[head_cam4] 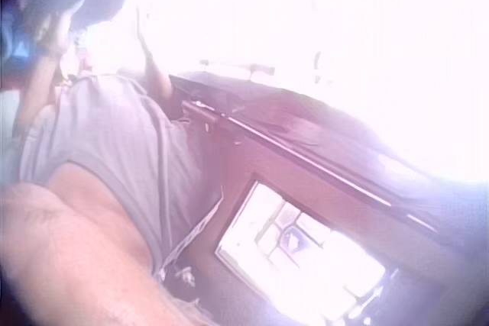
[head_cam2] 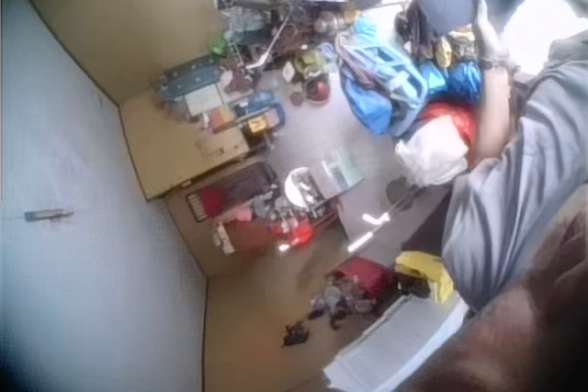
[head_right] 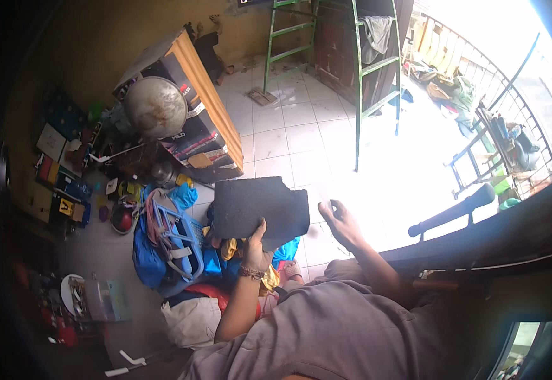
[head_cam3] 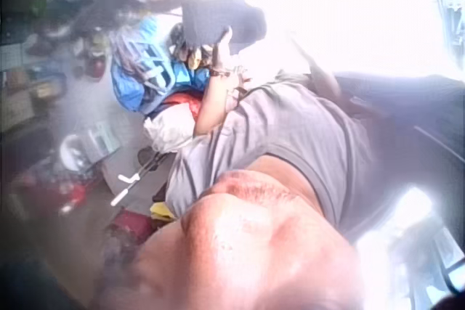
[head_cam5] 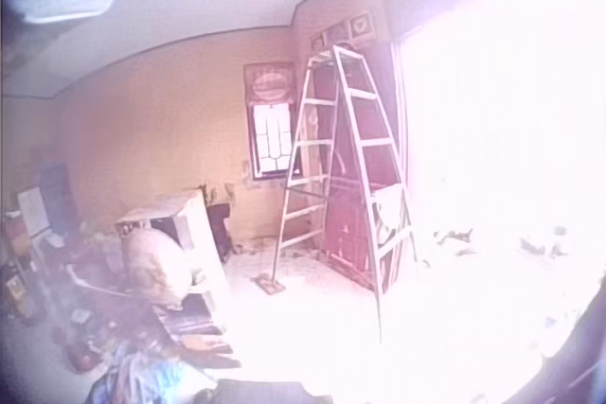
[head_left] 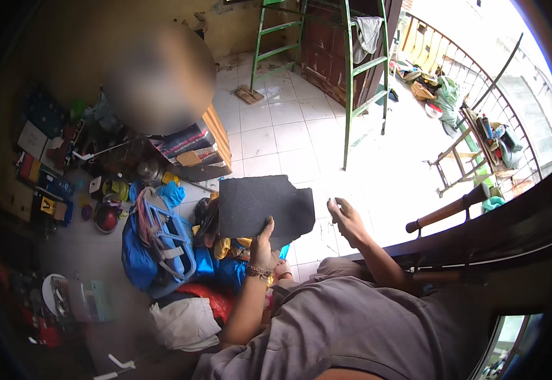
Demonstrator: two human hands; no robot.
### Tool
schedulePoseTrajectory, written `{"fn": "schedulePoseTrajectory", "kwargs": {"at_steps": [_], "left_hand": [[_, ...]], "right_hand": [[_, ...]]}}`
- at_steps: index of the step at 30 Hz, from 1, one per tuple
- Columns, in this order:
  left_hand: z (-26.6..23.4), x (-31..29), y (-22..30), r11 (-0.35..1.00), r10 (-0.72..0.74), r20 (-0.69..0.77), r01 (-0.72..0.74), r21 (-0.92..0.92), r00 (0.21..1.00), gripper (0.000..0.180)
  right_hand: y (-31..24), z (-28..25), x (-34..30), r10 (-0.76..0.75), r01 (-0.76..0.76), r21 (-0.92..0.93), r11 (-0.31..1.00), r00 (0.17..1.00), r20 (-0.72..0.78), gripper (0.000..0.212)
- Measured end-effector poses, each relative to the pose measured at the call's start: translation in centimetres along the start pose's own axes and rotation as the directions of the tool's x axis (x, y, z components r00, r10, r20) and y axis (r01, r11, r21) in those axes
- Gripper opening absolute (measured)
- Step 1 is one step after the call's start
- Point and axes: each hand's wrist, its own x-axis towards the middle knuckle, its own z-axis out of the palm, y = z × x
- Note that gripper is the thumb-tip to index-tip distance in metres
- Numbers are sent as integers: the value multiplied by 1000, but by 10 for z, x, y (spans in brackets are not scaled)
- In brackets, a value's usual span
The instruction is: The person sands a dark rectangular board with a sanding block, first indoors near a window and then on a balcony. They move between locations, sand different sides of the board, and place it on a metal surface before returning inside.
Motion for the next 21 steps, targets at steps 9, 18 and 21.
{"fn": "schedulePoseTrajectory", "kwargs": {"at_steps": [9, 18, 21], "left_hand": [[96, 165, 66, 998, 28, 258, -12, -63, 966, 48], [69, 269, 39, 978, -189, 60, 182, 103, 980, 54], [60, 288, 11, 918, -390, 35, 385, 92, 920, 55]], "right_hand": [[-193, 9, 174, -412, 406, 71, 911, 900, 143, 67], [-113, -100, 273, -259, 207, 208, 956, 927, 271, 49], [-60, -131, 288, -219, 214, 67, 975, 973, 76, 48]]}}
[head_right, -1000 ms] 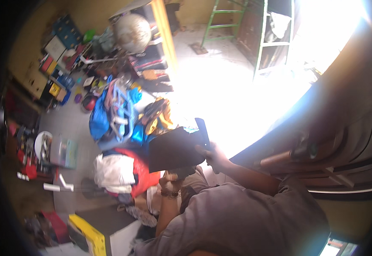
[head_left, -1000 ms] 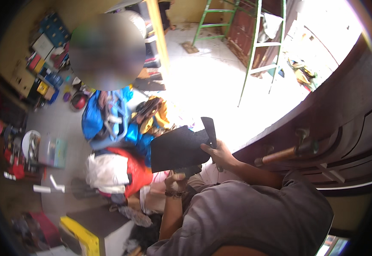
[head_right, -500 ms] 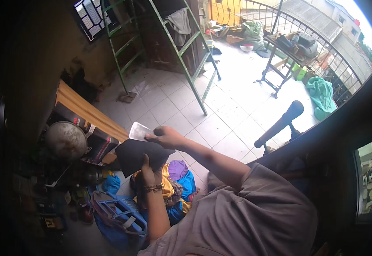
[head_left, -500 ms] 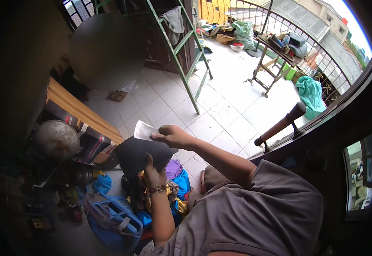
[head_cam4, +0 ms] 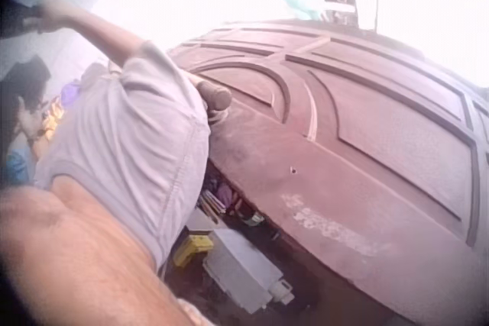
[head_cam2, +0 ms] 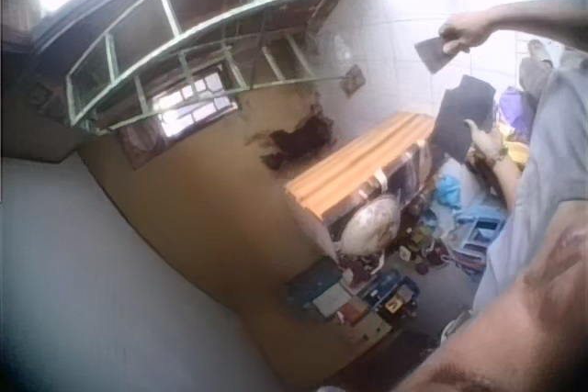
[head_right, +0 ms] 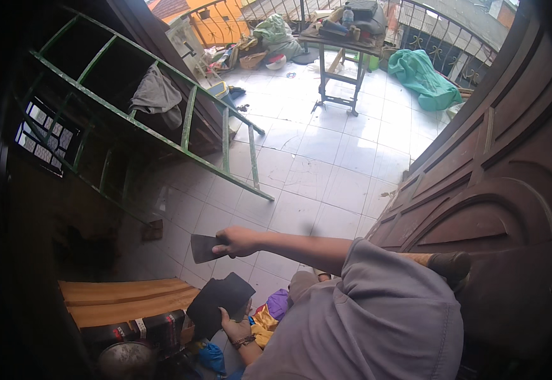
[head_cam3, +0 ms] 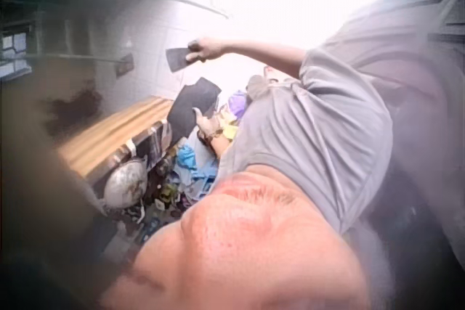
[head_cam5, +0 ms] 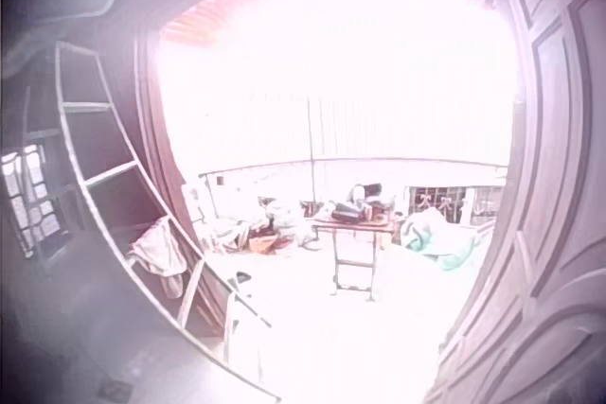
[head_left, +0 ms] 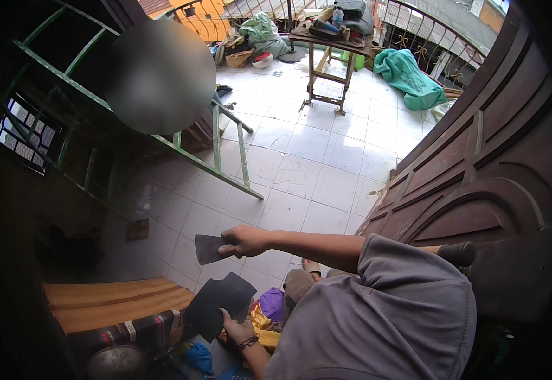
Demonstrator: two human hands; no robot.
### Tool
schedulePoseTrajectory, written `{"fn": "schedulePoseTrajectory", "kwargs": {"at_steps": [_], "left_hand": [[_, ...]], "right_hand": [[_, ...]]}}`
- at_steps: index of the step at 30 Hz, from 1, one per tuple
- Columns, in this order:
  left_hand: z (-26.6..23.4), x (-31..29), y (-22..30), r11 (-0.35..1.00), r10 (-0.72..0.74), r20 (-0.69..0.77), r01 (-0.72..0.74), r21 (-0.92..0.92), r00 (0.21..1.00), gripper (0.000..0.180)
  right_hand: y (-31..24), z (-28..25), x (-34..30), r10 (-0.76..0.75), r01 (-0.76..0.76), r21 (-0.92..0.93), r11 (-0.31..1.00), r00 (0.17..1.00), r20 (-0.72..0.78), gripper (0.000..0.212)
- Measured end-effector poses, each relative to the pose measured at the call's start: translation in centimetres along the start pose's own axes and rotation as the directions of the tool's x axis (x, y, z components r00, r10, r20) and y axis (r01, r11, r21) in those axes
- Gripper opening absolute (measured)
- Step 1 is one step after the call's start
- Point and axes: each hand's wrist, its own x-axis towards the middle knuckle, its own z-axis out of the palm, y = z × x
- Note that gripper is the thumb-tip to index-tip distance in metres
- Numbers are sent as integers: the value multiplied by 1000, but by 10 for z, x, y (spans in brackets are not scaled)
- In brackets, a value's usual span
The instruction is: The person sands a dark rectangular board with a sanding block, first indoors near a window and then on a balcony. They move between locations, sand different sides of the board, and place it on a metal surface before returning inside.
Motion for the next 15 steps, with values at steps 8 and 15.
{"fn": "schedulePoseTrajectory", "kwargs": {"at_steps": [8, 15], "left_hand": [[229, 171, 2, 884, -306, 242, 180, 432, 921, 48], [384, 272, -10, 803, -574, 448, 363, 473, 686, 44]], "right_hand": [[26, -113, -3, 351, -401, -63, 914, 858, -375, 74], [13, -204, 19, 481, -545, 58, 837, 680, -553, 76]]}}
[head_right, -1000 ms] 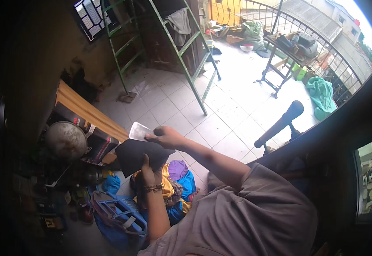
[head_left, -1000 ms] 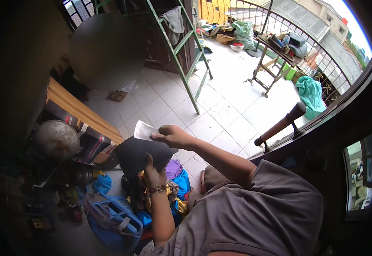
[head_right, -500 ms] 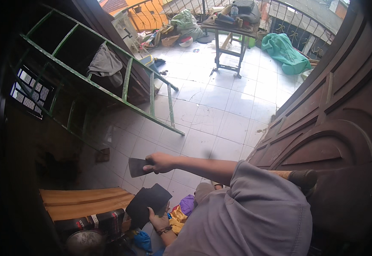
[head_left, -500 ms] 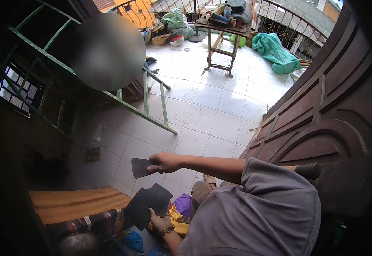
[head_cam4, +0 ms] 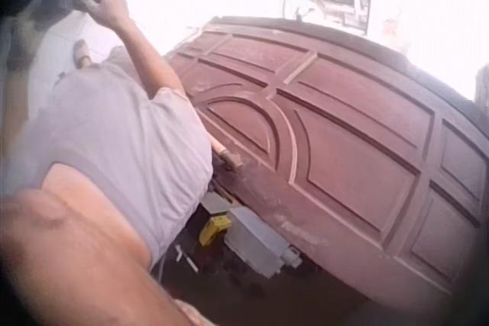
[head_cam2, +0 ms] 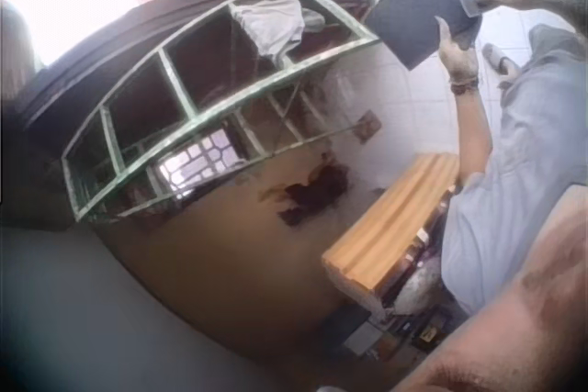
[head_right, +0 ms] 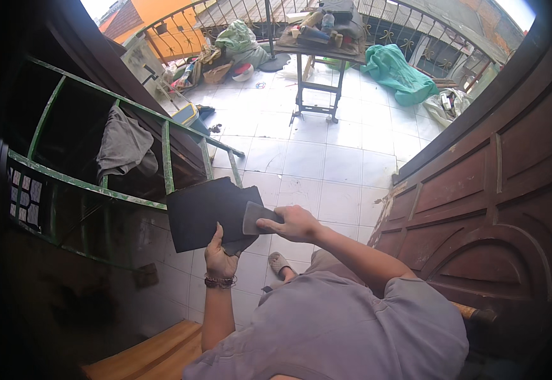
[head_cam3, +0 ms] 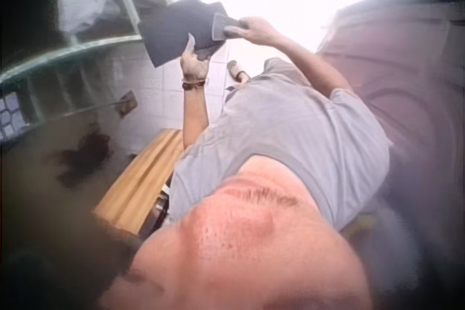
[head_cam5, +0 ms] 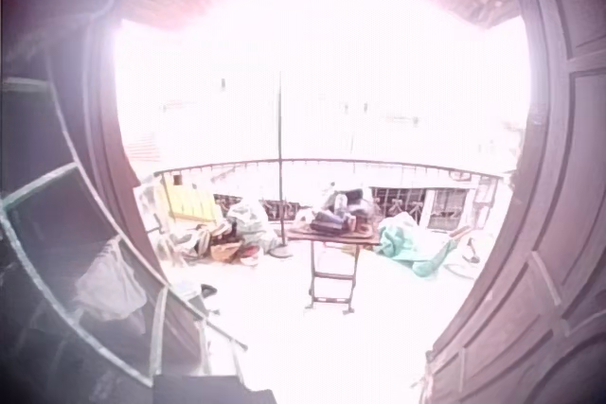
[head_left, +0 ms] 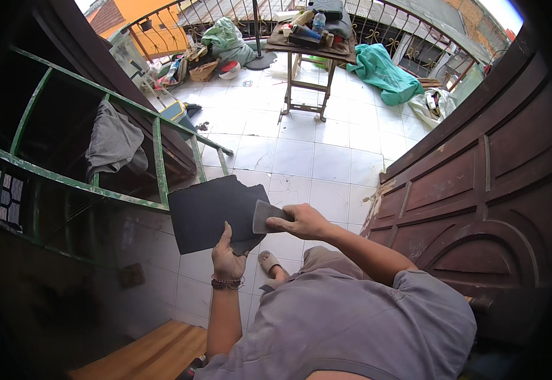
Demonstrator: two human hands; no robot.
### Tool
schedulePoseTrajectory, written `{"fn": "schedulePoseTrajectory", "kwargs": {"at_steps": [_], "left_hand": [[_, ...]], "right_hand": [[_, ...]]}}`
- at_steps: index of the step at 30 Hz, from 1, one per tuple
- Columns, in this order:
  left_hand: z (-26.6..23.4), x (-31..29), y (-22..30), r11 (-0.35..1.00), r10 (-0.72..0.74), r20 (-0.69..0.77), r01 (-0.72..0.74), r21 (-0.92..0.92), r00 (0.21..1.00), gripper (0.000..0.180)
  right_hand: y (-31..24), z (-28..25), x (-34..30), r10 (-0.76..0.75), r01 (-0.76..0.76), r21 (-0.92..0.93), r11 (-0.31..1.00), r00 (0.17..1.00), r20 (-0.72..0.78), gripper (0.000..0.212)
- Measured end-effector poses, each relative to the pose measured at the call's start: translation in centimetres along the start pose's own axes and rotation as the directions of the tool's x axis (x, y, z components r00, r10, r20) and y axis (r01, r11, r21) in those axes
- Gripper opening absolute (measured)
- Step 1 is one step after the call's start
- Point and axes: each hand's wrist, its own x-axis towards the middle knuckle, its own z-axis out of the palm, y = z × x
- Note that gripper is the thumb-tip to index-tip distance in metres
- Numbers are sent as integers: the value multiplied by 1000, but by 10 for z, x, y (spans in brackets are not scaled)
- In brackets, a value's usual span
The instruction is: The person sands a dark rectangular board with a sanding block, first indoors near a window and then on a balcony. They move between locations, sand different sides of the board, and place it on a metal surface before returning inside.
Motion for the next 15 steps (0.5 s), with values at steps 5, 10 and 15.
{"fn": "schedulePoseTrajectory", "kwargs": {"at_steps": [5, 10, 15], "left_hand": [[9, 71, 26, 996, -33, 59, 38, -85, 998, 37], [28, 172, 37, 989, -145, -6, 145, -15, 989, 36], [62, 268, 40, 995, -88, -37, 89, 50, 995, 37]], "right_hand": [[-6, -31, 69, 86, -80, 56, 995, 990, -112, 76], [13, -76, 149, 116, -108, 86, 990, 988, -105, 73], [31, -162, 235, 63, -48, 124, 991, 991, -115, 70]]}}
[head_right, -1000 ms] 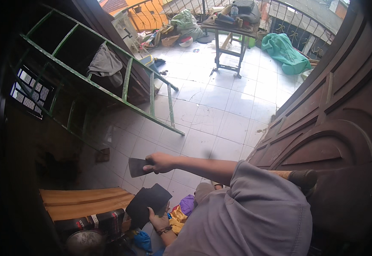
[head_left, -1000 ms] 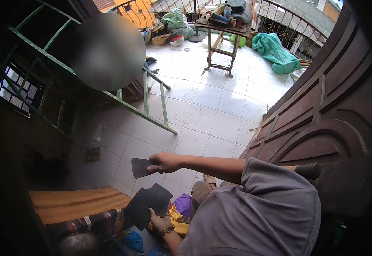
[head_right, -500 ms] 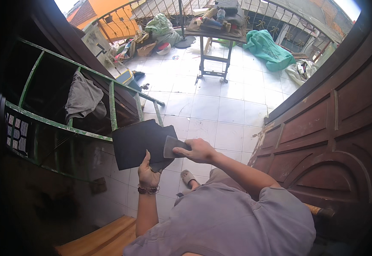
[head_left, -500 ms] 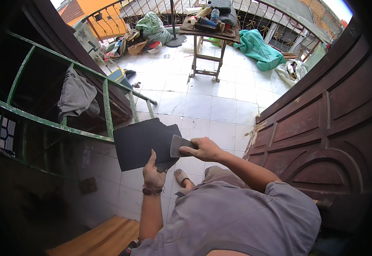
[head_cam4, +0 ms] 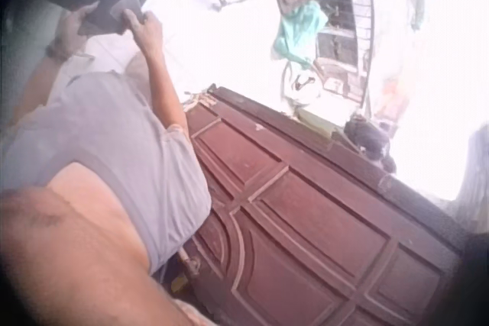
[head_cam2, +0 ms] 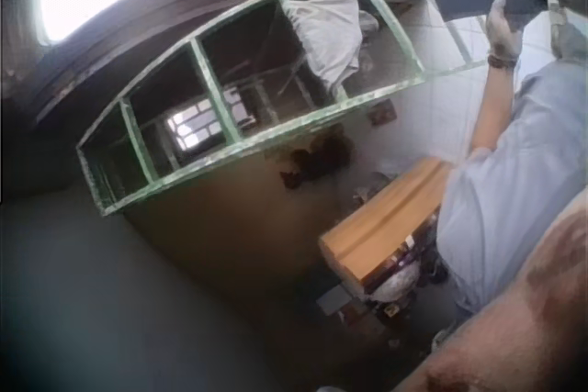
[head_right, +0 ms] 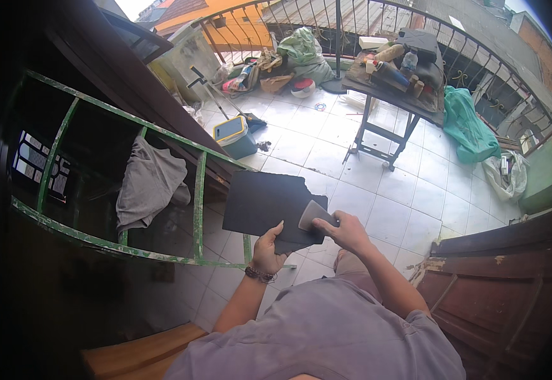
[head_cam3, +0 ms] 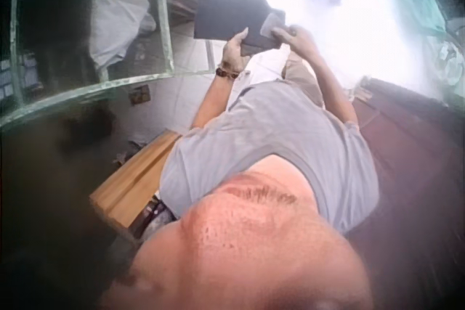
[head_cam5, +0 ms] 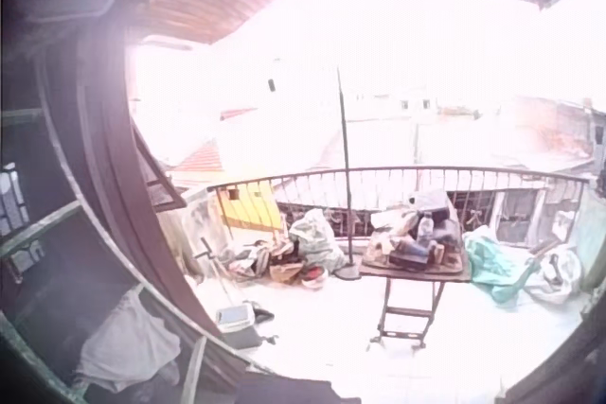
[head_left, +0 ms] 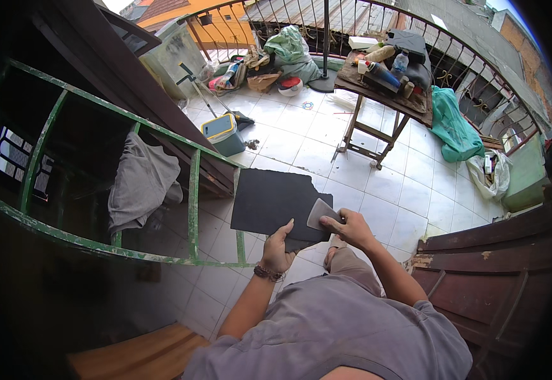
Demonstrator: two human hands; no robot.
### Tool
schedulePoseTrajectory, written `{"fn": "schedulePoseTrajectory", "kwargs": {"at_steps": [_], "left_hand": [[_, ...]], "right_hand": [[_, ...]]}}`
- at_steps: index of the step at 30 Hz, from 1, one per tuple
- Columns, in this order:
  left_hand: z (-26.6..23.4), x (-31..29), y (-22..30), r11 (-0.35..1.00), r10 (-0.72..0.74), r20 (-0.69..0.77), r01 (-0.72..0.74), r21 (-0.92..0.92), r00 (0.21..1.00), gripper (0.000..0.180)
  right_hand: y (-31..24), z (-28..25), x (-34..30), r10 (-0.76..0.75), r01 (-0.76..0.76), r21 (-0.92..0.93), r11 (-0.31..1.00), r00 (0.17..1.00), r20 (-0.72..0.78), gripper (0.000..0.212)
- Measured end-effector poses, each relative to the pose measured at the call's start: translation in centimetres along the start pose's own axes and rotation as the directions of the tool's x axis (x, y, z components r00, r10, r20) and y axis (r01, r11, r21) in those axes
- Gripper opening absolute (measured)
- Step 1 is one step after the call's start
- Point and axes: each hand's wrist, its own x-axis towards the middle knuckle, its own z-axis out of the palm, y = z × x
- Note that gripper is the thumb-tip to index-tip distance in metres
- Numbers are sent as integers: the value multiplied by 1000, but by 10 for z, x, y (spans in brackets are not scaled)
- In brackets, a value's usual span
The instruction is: The person sands a dark rectangular board with a sanding block, first indoors near a window and then on a balcony. They move between locations, sand different sides of the board, and place it on a metal surface before returning inside.
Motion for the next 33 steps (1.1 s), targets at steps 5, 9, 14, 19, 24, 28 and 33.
{"fn": "schedulePoseTrajectory", "kwargs": {"at_steps": [5, 9, 14, 19, 24, 28, 33], "left_hand": [[59, 69, 25, 998, 54, -6, -55, -41, 998, 35], [82, 120, 42, 989, 148, -37, -149, -5, 988, 34], [87, 181, 61, 996, 92, -62, -93, -14, 994, 35], [97, 254, 82, 995, 91, 27, -89, -51, 995, 35], [117, 292, 112, 993, 70, 131, -57, -100, 989, 38], [125, 312, 125, 980, 178, 66, -171, -101, 982, 38], [122, 307, 146, 935, 349, 5, -348, -74, 937, 34]], "right_hand": [[-6, -81, 66, -104, 111, -170, 979, 993, 49, 78], [-38, -130, 104, -81, 105, -278, 955, 992, 98, 81], [-28, -167, 176, -60, 58, -231, 971, 998, -3, 85], [-54, -197, 198, -72, 94, -333, 938, 994, 78, 87], [-74, -213, 238, -113, 95, -420, 902, 993, -18, 84], [-70, -232, 306, -115, 100, -184, 978, 990, -76, 93], [-120, -219, 308, -178, 246, -411, 878, 964, 198, 93]]}}
